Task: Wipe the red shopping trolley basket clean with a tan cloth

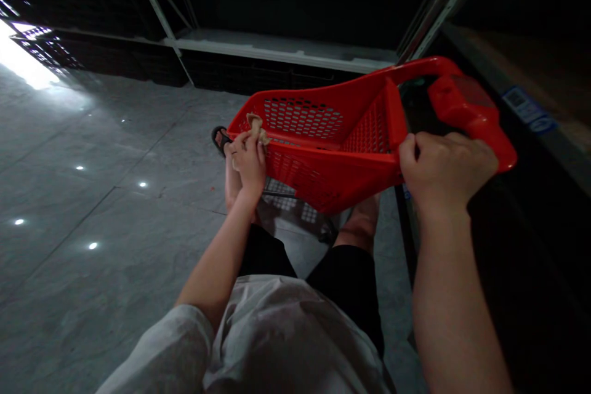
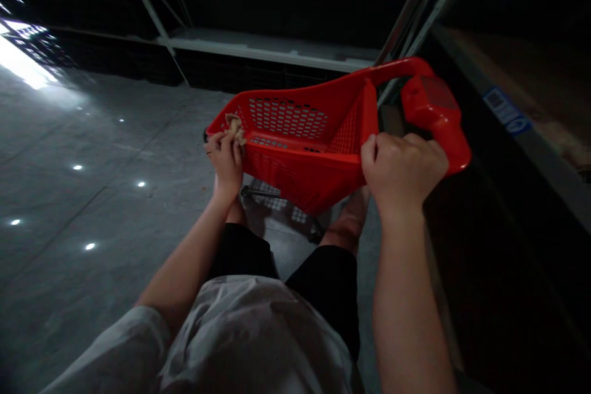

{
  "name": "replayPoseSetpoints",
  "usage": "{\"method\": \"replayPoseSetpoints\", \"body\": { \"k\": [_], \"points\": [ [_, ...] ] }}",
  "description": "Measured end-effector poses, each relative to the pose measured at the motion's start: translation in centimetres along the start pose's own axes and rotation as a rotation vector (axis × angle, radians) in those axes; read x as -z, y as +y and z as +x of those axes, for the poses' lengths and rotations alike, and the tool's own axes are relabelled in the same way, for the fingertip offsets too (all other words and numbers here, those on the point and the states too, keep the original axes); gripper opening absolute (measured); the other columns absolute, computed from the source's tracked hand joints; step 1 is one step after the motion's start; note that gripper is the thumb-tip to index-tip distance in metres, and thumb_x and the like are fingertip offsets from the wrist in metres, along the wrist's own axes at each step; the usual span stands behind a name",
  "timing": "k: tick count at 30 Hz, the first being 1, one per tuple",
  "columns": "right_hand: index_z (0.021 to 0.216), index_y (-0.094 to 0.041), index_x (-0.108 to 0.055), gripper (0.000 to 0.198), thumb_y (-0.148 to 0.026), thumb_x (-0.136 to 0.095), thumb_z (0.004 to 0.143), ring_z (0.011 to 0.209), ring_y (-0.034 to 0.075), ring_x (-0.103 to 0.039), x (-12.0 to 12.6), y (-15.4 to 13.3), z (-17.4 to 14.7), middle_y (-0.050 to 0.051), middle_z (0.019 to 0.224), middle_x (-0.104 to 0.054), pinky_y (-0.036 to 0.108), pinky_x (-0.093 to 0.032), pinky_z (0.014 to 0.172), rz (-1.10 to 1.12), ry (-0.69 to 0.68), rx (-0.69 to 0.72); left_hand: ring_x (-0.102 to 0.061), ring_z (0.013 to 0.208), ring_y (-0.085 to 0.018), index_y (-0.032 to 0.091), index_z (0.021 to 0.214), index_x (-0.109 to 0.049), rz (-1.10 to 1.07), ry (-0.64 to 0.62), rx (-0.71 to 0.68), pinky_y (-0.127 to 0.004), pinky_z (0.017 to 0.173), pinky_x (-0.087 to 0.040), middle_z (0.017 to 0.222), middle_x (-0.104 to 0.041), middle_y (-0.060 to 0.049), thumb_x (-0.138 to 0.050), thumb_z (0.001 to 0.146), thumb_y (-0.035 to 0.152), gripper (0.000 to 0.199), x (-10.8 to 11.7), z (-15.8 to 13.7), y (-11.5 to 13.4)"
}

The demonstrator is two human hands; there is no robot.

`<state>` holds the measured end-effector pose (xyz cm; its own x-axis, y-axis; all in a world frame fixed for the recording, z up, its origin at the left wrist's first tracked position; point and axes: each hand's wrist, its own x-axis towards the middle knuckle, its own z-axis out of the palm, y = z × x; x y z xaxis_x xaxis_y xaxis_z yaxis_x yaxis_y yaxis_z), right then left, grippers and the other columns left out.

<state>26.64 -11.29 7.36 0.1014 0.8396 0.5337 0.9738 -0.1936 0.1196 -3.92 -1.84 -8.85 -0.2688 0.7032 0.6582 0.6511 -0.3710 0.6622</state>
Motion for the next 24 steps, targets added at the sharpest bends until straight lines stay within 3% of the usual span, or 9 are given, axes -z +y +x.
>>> {"method": "replayPoseSetpoints", "body": {
  "k": [4, 6, 8, 10, 12, 15, 18, 20, 24],
  "points": [
    [0.088, -0.015, -0.079, 0.043, -0.034, -0.041, 0.096, 0.070, 0.024, -0.055, 0.1, -0.3, -0.3, 0.015, 0.074, -0.068, 0.036, -0.027, 0.068, -0.018, 0.035, 0.009, -0.058, 0.124, -0.023, 0.024, 0.124, -0.062, -0.110, -0.014, -0.102, -0.045, 0.114, -0.046, 0.127, -0.062, -0.010, -0.040, 0.109, 0.032, 0.028, -5.1, -5.3, 9.8],
    [0.091, -0.015, -0.080, 0.046, -0.034, -0.038, 0.098, 0.072, 0.025, -0.057, 0.3, -0.4, -0.4, 0.016, 0.076, -0.070, 0.035, -0.028, 0.068, -0.035, 0.031, 0.042, -0.057, 0.126, -0.021, 0.024, 0.133, -0.059, -0.173, -0.111, -0.156, -0.039, 0.113, -0.048, 0.132, -0.061, -0.010, -0.041, 0.107, 0.022, 0.032, -5.9, -7.0, 14.0],
    [0.093, -0.015, -0.080, 0.049, -0.035, -0.036, 0.100, 0.072, 0.026, -0.058, 0.5, -0.6, -0.5, 0.017, 0.078, -0.071, 0.035, -0.028, 0.068, -0.054, 0.020, 0.063, -0.057, 0.128, -0.019, 0.028, 0.137, -0.059, -0.212, -0.241, -0.216, -0.035, 0.112, -0.048, 0.135, -0.060, -0.008, -0.041, 0.105, 0.015, 0.039, -5.7, -7.8, 16.2],
    [0.093, -0.015, -0.080, 0.048, -0.035, -0.037, 0.099, 0.073, 0.026, -0.059, 0.6, -0.7, -0.5, 0.017, 0.078, -0.072, 0.036, -0.027, 0.067, -0.074, 0.015, 0.062, -0.058, 0.130, -0.018, 0.030, 0.135, -0.060, -0.224, -0.334, -0.242, -0.034, 0.113, -0.048, 0.137, -0.060, -0.006, -0.043, 0.102, 0.013, 0.041, -5.0, -7.8, 15.9],
    [0.093, -0.012, -0.081, 0.046, -0.033, -0.040, 0.097, 0.073, 0.027, -0.059, 0.6, -1.0, -0.5, 0.019, 0.078, -0.073, 0.037, -0.026, 0.067, -0.092, 0.020, 0.035, -0.059, 0.130, -0.019, 0.027, 0.131, -0.062, -0.218, -0.352, -0.190, -0.035, 0.115, -0.048, 0.136, -0.061, -0.007, -0.047, 0.100, 0.012, 0.038, -4.4, -7.6, 13.9],
    [0.094, -0.008, -0.081, 0.045, -0.032, -0.042, 0.095, 0.072, 0.027, -0.059, 0.5, -1.2, -0.3, 0.023, 0.081, -0.073, 0.038, -0.024, 0.066, -0.078, 0.022, -0.008, -0.062, 0.126, -0.023, 0.020, 0.126, -0.061, -0.164, -0.306, 0.051, -0.040, 0.113, -0.051, 0.132, -0.063, -0.012, -0.055, 0.094, 0.010, 0.034, -3.9, -7.5, 10.3],
    [0.097, -0.008, -0.082, 0.046, -0.031, -0.042, 0.094, 0.070, 0.027, -0.058, 0.3, -1.6, -0.1, 0.024, 0.082, -0.073, 0.038, -0.022, 0.066, -0.066, 0.025, -0.024, -0.061, 0.126, -0.029, 0.015, 0.118, -0.062, -0.032, -0.312, 0.239, -0.048, 0.112, -0.051, 0.127, -0.065, -0.018, -0.056, 0.094, 0.012, 0.025, -4.5, -8.4, 9.7],
    [0.097, -0.008, -0.082, 0.046, -0.031, -0.042, 0.094, 0.070, 0.027, -0.057, 0.4, -1.8, 0.0, 0.024, 0.081, -0.074, 0.038, -0.022, 0.066, -0.067, 0.028, -0.019, -0.061, 0.128, -0.032, 0.015, 0.117, -0.063, -0.003, -0.373, 0.181, -0.051, 0.112, -0.051, 0.127, -0.066, -0.019, -0.054, 0.096, 0.015, 0.023, -5.2, -9.5, 11.5],
    [0.094, -0.007, -0.081, 0.045, -0.030, -0.042, 0.094, 0.071, 0.026, -0.058, 0.7, -2.0, 0.0, 0.023, 0.080, -0.074, 0.038, -0.022, 0.066, -0.072, 0.010, 0.026, -0.055, 0.137, -0.028, 0.022, 0.129, -0.060, -0.146, -0.479, -0.133, -0.045, 0.114, -0.052, 0.139, -0.062, -0.014, -0.056, 0.097, 0.019, 0.032, -6.3, -11.5, 16.6]
  ]
}}
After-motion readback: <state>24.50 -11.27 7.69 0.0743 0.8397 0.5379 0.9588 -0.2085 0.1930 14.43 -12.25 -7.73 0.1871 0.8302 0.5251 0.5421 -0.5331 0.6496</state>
